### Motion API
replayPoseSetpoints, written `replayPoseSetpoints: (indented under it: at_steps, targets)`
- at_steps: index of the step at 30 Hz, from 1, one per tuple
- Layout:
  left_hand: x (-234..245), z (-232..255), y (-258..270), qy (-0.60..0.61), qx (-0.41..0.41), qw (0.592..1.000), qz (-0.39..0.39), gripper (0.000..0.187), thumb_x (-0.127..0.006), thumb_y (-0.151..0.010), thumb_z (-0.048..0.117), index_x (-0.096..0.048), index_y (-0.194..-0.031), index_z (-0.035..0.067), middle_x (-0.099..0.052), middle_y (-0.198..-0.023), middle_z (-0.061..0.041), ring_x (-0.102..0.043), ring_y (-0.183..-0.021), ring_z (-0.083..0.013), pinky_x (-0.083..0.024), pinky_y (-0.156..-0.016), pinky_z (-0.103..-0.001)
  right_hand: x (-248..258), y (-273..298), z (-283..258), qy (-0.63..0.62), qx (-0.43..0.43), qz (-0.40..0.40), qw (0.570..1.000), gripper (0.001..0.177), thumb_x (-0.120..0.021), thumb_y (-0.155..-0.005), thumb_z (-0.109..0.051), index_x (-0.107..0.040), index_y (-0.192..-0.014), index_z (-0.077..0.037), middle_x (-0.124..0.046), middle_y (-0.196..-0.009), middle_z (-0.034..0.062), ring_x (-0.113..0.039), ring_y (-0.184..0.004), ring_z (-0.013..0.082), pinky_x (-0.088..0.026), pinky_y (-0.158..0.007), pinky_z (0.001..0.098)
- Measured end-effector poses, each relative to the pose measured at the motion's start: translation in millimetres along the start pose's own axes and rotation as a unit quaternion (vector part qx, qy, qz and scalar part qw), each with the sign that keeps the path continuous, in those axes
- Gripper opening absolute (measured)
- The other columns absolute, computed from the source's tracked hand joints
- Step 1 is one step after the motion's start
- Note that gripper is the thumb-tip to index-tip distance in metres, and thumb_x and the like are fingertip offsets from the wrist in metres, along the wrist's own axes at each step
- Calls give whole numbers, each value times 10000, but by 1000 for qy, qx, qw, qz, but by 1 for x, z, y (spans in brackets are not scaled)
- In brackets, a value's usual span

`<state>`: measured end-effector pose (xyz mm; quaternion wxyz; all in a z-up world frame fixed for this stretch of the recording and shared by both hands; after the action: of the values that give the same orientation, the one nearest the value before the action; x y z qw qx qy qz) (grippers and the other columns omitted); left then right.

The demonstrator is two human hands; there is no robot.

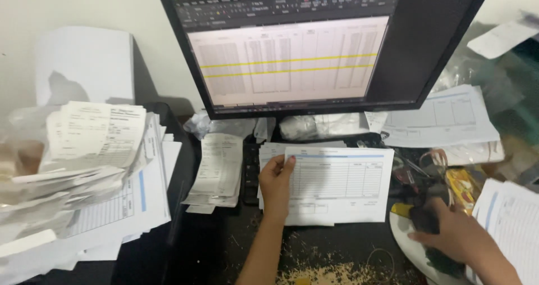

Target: Sorting through a stack of invoices, checking details, and stapling them together at a desk.

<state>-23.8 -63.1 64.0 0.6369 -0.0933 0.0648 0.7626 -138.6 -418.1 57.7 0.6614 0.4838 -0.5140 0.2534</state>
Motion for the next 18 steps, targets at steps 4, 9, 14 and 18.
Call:
replayPoseSetpoints:
  at_steps: [4,9,14,18]
  targets:
    - [0,-4,2,-5,17,1000,18,255,-748,-912,235,-773,-1058,27,-730,-866,-43,-632,-761,-125,-506,-679,-290,-20,-5,7,-31,17,12,999,900,-864,-691,-511,-447,-1453,-272,-692,-1241,218,-806,-1040,338,-652,-944,394]
    - [8,-9,-1,59,-6,998,-3,266,-739,-922,221,-744,-1063,-4,-746,-928,-44,-661,-821,-113,-519,-732,-278,-44,-15,10,-81,48,163,982,830,-877,-655,-464,-497,-1388,-383,-449,-1473,289,-716,-1100,436,-597,-997,439]
    - [12,-14,-7,60,-5,998,7,274,-740,-916,217,-741,-1066,-13,-751,-908,-52,-666,-806,-123,-519,-734,-274,-66,-55,24,-73,6,134,988,808,-889,-655,-448,-517,-1371,-426,-409,-1525,236,-669,-1232,409,-566,-1085,440]
    - [11,-6,-8,44,21,999,21,257,-743,-917,199,-741,-1054,-19,-741,-888,-62,-653,-786,-131,-496,-708,-278,-81,-79,41,-74,38,144,986,826,-880,-633,-456,-495,-1364,-482,-357,-1575,220,-660,-1239,409,-572,-1065,449]
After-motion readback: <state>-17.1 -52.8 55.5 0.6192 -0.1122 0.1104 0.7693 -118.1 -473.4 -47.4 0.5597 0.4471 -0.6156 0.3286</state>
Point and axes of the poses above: each hand's wrist, its own y-axis away from the middle knuckle, its own x-axis out of the back of the hand, z = x × y, the point moved 1 cm from there along -y, towards the middle knuckle
